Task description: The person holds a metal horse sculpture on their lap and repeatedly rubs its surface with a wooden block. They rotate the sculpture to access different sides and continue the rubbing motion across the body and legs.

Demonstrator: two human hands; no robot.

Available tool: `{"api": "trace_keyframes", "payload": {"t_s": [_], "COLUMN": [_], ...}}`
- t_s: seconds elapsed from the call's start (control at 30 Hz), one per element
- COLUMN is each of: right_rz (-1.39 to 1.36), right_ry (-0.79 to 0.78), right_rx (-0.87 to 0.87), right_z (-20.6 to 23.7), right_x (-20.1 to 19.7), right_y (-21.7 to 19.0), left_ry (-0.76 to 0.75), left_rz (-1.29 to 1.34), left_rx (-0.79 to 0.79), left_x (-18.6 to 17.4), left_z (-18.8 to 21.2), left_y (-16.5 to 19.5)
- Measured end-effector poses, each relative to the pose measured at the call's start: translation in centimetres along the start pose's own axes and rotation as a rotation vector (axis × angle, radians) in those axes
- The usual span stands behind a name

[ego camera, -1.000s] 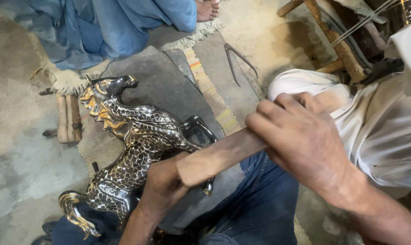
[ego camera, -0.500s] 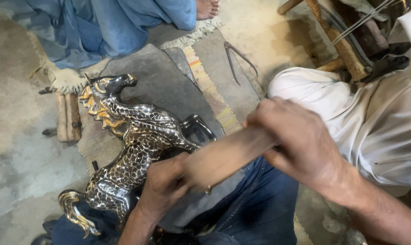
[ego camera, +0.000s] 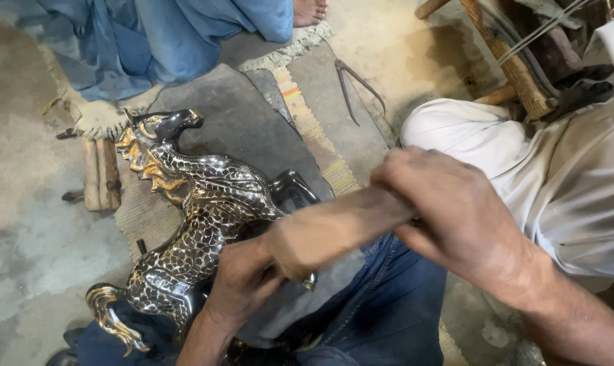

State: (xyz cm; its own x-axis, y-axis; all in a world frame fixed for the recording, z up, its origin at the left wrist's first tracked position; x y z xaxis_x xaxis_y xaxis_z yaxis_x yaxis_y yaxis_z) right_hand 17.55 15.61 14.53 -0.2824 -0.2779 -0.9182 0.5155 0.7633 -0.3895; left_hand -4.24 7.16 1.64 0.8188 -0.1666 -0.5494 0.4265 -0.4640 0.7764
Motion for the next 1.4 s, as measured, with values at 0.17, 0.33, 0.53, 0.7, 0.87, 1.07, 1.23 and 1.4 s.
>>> {"api": "trace_keyframes", "payload": {"t_s": [0.17, 0.33, 0.53, 0.7, 0.87, 1.07, 1.23, 1.4], "right_rz": [0.219, 0.481, 0.542, -0.041, 0.050, 0.317, 0.435, 0.521], "right_ry": [-0.012, -0.022, -0.067, -0.009, -0.036, -0.026, -0.086, -0.101], "right_rx": [0.006, 0.023, 0.055, 0.028, 0.088, 0.074, 0.116, 0.106], "right_z": [0.3, 0.4, 0.4, 0.9, 0.9, 1.2, 1.4, 1.1], "right_x": [0.8, 0.9, 1.3, 0.3, 0.4, 0.7, 1.1, 1.5], "right_y": [-0.1, -0.2, 0.0, 0.1, 0.2, 0.2, 0.0, 0.0], "left_ry": [-0.061, -0.028, -0.046, -0.037, -0.076, -0.120, -0.103, -0.110], "left_rz": [0.192, 0.045, 0.095, 0.105, 0.059, 0.147, 0.079, 0.062], "left_rx": [-0.086, -0.008, -0.031, -0.077, 0.005, -0.117, -0.048, -0.006], "left_x": [0.2, -0.2, -0.1, 0.0, -0.1, 0.0, 0.0, 0.1], "left_z": [0.0, -0.6, -0.3, -0.2, -0.5, -0.5, -0.6, -0.5], "left_y": [0.1, 0.6, 0.3, 0.0, 0.5, 0.0, 0.1, 0.3]}}
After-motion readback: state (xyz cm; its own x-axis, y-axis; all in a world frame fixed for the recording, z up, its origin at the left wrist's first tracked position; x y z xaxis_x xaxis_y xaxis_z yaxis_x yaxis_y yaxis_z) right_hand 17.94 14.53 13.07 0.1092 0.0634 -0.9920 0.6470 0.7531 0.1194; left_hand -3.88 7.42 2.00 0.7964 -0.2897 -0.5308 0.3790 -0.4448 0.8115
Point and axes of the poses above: each hand's wrist, its own z-axis away from the middle knuckle, its own x-axis out of the palm, y = z × x, the point moved 5 cm from there along -z, towards the middle knuckle, and after that the axes turned 15 degrees about -y, right-handed, at the moved point
